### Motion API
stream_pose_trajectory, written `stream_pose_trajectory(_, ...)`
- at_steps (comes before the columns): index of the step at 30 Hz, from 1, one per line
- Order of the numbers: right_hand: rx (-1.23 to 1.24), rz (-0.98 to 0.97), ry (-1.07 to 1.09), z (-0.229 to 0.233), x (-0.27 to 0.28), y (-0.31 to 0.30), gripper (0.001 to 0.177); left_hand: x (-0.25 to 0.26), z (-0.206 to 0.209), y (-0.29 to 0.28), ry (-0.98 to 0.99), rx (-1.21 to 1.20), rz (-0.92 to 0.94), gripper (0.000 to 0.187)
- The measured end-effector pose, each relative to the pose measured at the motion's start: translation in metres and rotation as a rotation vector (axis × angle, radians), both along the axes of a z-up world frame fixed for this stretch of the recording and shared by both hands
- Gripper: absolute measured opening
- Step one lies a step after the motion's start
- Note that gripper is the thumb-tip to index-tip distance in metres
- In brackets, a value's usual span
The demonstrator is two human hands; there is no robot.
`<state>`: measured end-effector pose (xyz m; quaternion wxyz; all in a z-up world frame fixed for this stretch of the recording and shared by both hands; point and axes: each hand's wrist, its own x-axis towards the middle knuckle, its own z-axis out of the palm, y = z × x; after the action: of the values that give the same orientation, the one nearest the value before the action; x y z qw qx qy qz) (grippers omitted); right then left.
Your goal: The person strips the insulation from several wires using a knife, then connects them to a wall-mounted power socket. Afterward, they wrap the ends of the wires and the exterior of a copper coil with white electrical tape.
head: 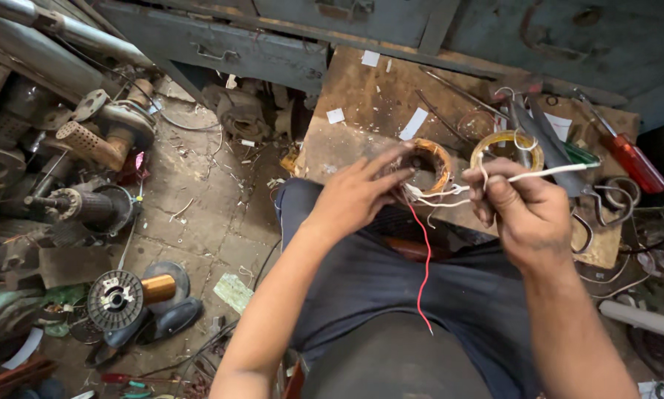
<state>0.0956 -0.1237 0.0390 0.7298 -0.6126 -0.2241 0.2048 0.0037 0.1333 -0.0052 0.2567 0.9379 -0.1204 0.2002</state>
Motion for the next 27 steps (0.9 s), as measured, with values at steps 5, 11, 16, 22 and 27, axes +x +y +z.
stream_pose_trajectory(5,-0.093,-0.02,-0.08,0.029,0.003,0.022,0.023,0.016,-0.013,0.0,0.005,0.216,0.009,0.032)
stream_pose_trajectory(11,-0.216,0.083,-0.182,0.084,0.012,0.047,0.02,0.005,0.002,-0.009,-0.15,0.289,0.219,0.028)
stream_pose_trajectory(16,-0.323,0.097,-0.254,0.102,0.033,0.099,0.02,0.014,0.005,0.003,-0.179,0.148,0.421,0.023)
stream_pose_trajectory(22,-0.245,0.127,-0.412,0.081,0.061,0.187,0.019,0.074,-0.033,0.015,-0.021,0.218,0.724,0.011)
stream_pose_trajectory(27,-0.316,0.01,-0.639,0.065,0.057,0.235,0.018,0.105,-0.041,0.014,-0.03,0.305,0.812,0.014)
